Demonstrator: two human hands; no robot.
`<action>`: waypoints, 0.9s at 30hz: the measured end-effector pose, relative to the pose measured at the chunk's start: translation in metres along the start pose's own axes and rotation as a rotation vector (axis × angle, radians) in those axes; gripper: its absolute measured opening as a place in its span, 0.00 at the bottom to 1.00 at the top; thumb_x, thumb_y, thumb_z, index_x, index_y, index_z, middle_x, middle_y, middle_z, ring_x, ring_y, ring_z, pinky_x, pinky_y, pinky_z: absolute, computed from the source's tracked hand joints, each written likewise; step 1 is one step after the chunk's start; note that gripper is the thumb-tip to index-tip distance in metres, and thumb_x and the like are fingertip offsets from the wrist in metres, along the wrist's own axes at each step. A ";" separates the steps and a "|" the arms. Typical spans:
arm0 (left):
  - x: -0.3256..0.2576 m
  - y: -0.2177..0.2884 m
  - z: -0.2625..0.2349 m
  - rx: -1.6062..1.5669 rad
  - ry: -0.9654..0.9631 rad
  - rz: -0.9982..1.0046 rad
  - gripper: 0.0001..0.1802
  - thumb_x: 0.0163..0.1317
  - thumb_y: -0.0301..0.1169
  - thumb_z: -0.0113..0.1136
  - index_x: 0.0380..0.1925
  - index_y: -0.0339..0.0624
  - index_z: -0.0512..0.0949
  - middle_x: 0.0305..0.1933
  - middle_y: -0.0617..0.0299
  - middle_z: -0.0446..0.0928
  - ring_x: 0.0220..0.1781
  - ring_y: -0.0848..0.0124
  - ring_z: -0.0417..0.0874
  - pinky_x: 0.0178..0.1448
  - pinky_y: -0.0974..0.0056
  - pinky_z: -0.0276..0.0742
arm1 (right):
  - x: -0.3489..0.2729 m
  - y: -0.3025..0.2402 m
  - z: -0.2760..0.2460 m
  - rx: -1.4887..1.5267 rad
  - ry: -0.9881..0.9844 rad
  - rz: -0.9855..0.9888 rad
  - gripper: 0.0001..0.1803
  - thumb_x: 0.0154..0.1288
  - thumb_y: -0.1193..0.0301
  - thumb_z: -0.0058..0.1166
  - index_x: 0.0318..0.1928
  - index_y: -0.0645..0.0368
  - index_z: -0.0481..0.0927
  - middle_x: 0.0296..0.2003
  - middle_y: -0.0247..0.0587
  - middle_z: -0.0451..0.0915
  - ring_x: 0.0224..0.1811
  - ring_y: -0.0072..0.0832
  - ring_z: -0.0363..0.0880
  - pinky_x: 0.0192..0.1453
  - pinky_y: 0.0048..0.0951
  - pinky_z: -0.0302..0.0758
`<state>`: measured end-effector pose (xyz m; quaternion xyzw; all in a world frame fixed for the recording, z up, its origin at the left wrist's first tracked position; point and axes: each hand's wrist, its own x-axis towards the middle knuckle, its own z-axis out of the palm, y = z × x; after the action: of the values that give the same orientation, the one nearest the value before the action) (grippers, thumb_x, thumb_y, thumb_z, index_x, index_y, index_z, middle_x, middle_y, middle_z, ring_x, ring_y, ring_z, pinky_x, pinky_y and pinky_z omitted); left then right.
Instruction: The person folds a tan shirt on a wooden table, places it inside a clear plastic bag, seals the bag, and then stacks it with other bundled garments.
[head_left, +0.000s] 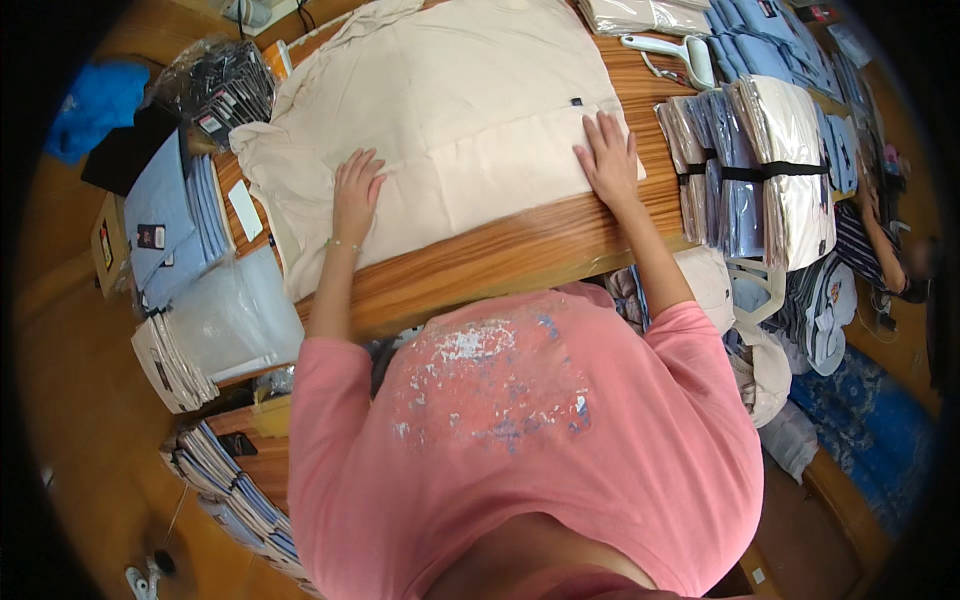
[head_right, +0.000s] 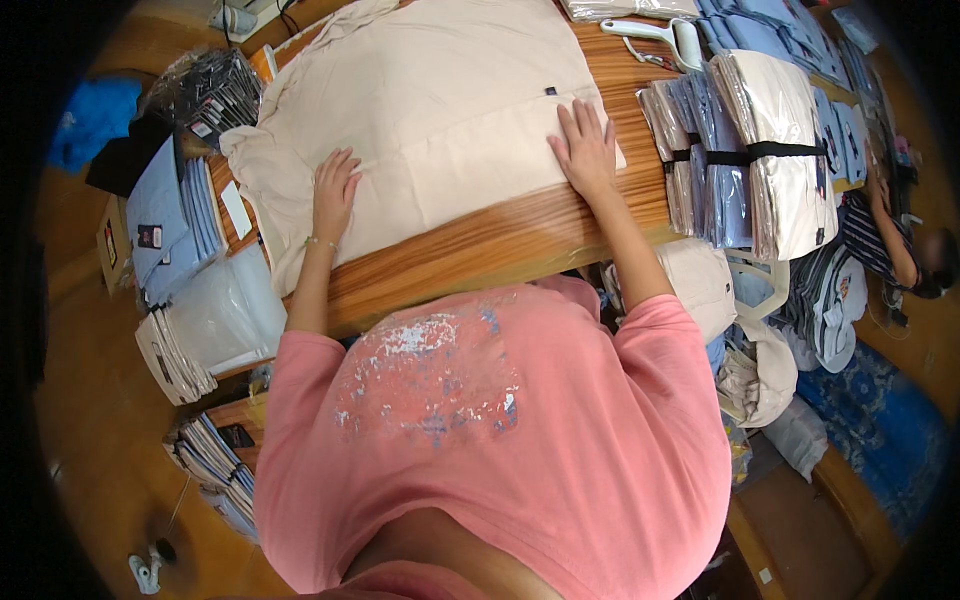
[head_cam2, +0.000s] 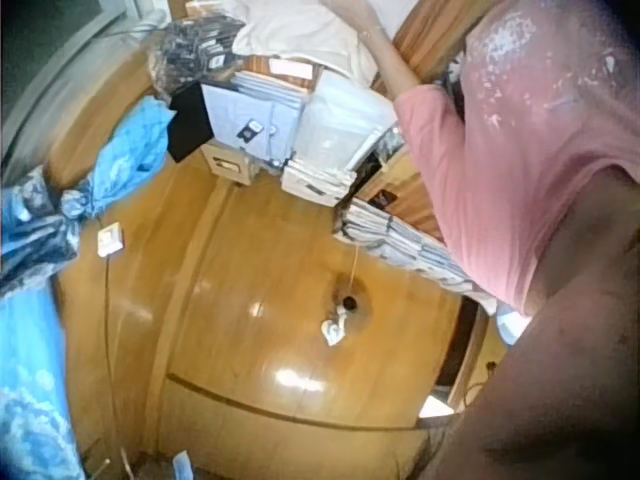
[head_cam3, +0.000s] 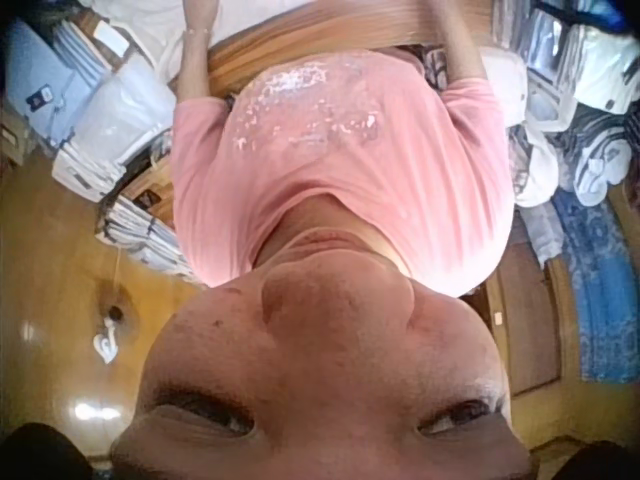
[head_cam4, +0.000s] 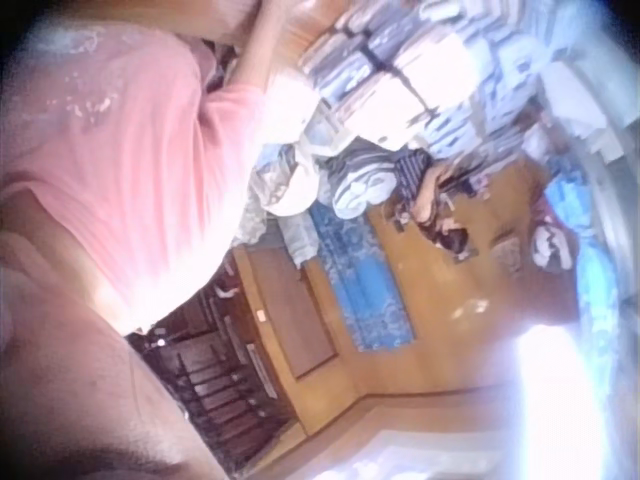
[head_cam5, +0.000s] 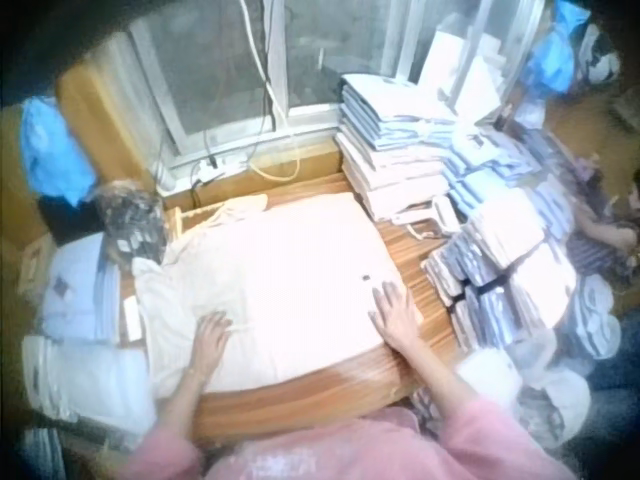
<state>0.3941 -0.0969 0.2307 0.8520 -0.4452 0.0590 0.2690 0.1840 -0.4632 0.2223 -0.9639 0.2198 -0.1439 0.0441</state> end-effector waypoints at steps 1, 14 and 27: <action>-0.006 0.002 0.001 0.014 -0.030 -0.028 0.11 0.60 0.31 0.54 0.42 0.41 0.75 0.52 0.58 0.73 0.61 0.61 0.68 0.66 0.49 0.56 | -0.013 -0.002 0.002 -0.061 -0.079 -0.063 0.30 0.64 0.53 0.44 0.65 0.48 0.61 0.66 0.44 0.56 0.69 0.41 0.50 0.68 0.54 0.45; -0.059 0.034 -0.057 -0.203 0.200 -0.331 0.12 0.56 0.31 0.59 0.40 0.39 0.75 0.49 0.55 0.73 0.55 0.57 0.70 0.59 0.57 0.65 | 0.047 -0.140 -0.087 0.487 -0.174 -0.406 0.22 0.60 0.67 0.52 0.56 0.56 0.71 0.54 0.52 0.70 0.56 0.45 0.68 0.59 0.45 0.64; -0.161 -0.013 -0.091 -0.206 0.084 -0.752 0.34 0.51 0.44 0.66 0.51 0.33 0.66 0.51 0.47 0.64 0.57 0.52 0.64 0.62 0.55 0.61 | 0.204 -0.489 0.088 0.319 -0.689 -0.665 0.18 0.61 0.63 0.50 0.39 0.69 0.78 0.34 0.50 0.80 0.38 0.33 0.80 0.44 0.33 0.76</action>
<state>0.3210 0.0731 0.2476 0.9210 -0.0943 -0.0537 0.3742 0.5871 -0.1100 0.2633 -0.9546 -0.1512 0.1444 0.2124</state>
